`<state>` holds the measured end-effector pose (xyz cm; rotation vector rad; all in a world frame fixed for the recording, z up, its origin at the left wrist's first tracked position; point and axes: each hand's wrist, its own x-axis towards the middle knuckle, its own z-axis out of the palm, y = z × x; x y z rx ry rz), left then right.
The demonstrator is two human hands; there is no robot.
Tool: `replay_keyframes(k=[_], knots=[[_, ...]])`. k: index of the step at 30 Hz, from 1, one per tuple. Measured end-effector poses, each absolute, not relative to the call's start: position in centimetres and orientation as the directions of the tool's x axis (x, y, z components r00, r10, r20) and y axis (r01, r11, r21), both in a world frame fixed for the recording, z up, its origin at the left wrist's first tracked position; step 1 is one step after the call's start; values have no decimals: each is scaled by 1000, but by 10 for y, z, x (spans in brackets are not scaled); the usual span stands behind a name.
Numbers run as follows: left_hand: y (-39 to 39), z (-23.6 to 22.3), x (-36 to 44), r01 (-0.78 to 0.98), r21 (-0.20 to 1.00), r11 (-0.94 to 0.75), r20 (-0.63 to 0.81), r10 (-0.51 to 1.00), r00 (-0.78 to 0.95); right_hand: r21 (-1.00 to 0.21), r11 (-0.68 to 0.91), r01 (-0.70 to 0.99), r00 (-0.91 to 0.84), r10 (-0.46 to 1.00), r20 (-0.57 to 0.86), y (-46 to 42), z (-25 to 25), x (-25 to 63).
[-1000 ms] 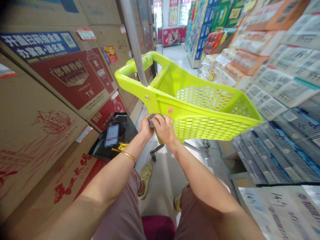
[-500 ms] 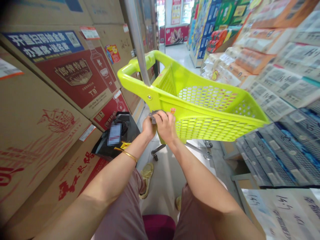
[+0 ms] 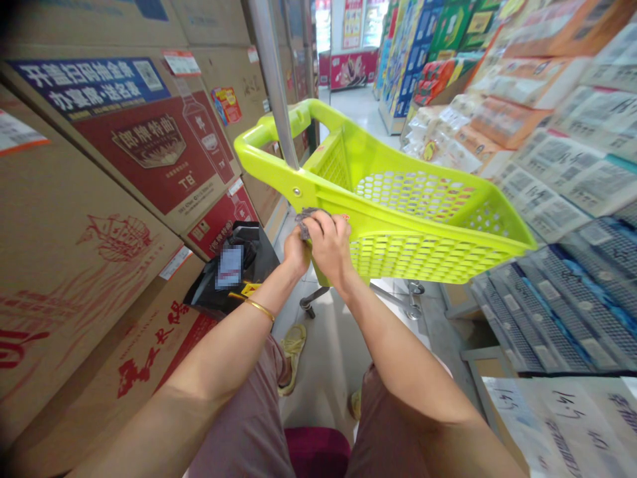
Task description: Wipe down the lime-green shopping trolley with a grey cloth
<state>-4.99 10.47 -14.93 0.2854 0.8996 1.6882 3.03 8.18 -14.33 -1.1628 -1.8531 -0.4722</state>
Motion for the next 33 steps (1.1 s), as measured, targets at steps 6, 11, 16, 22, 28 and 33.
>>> replay_keyframes(k=[6,11,16,22,28,33], knots=[[101,-150,-51,-690,718,-89,-181,934,-309,-148,489,859,-133,493,860,87,-139,26],[104,-148,-56,-698,715,-47,-192,946,-260,-46,452,891,-241,557,795,80,-164,31],[107,-150,-56,-637,770,-35,-187,943,-276,83,464,882,-391,620,681,65,-181,36],[104,-150,-57,-616,786,-49,-177,937,-300,14,467,884,-345,633,693,66,-172,35],[101,-150,-56,-608,792,-61,-152,944,-293,-163,413,896,-109,561,821,78,-140,29],[103,-159,-60,-562,825,-60,-115,956,-269,-107,413,904,-134,514,847,80,-149,27]])
